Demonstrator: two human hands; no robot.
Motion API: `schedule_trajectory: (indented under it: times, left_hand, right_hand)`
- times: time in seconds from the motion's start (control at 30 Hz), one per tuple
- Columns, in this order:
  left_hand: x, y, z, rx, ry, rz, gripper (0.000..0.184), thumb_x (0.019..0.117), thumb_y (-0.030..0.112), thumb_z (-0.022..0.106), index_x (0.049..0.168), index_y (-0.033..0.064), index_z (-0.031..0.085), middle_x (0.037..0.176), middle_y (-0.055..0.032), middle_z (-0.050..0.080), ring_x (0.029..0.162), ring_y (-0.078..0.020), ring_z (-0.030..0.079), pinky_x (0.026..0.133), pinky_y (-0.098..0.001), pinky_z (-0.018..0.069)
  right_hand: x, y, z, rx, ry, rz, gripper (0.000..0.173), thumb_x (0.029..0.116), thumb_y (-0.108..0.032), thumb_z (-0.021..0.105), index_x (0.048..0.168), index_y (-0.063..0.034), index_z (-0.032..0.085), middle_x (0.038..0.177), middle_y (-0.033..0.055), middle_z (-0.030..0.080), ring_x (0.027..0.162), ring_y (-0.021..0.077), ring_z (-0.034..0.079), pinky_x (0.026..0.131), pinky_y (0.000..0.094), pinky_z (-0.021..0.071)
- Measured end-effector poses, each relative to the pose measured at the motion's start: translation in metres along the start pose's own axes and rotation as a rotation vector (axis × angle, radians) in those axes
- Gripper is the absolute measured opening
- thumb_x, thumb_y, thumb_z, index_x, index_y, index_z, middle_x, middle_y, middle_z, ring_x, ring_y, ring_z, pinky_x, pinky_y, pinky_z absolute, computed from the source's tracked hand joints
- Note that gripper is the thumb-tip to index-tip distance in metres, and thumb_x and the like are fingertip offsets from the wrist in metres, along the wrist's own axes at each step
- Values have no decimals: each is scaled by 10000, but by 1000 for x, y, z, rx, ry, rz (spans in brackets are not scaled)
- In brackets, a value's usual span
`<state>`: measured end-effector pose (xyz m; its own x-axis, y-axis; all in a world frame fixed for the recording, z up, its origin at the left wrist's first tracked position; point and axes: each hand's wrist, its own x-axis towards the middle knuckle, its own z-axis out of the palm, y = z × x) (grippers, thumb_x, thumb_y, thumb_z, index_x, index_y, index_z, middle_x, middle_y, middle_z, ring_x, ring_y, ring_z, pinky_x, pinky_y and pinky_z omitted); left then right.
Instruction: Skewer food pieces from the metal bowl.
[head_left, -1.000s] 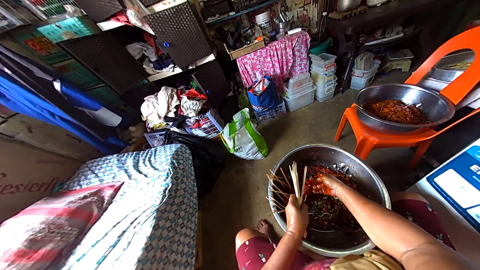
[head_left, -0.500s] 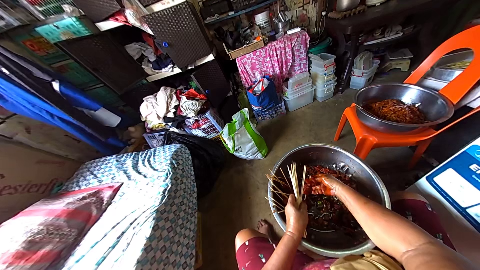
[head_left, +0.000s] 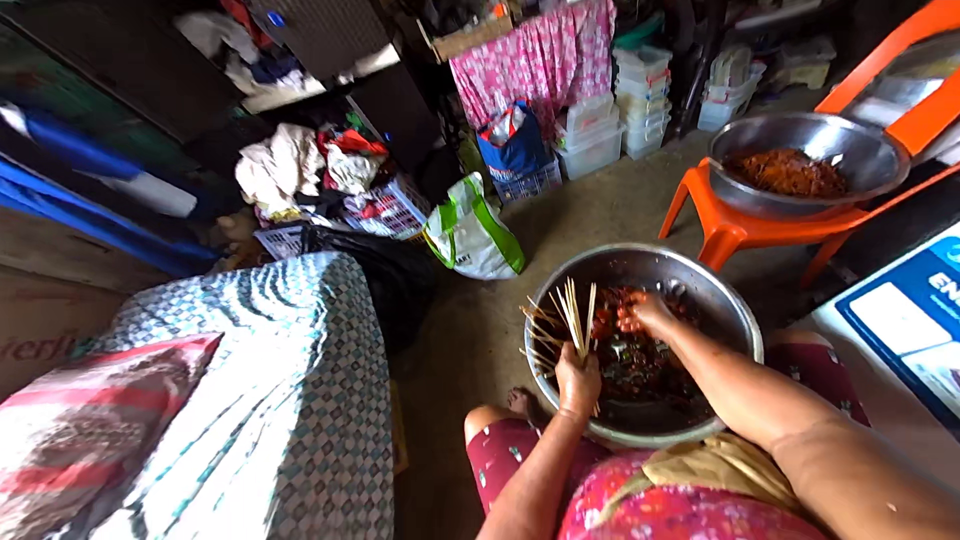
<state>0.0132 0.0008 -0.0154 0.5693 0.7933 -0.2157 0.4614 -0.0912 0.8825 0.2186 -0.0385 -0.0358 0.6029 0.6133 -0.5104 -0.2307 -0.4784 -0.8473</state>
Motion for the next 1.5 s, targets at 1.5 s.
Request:
schedule_trajectory:
  times: [1.5]
  left_hand:
    - [5, -2, 1, -197, 46, -39, 129, 1001, 38, 565, 1113, -23, 550, 674, -53, 593, 509, -131, 596, 493, -291, 541]
  right_hand:
    - [28, 34, -2, -941, -8, -86, 287, 903, -72, 682, 1174, 24, 674, 1222, 277, 657, 1178, 464, 624, 949, 680, 496]
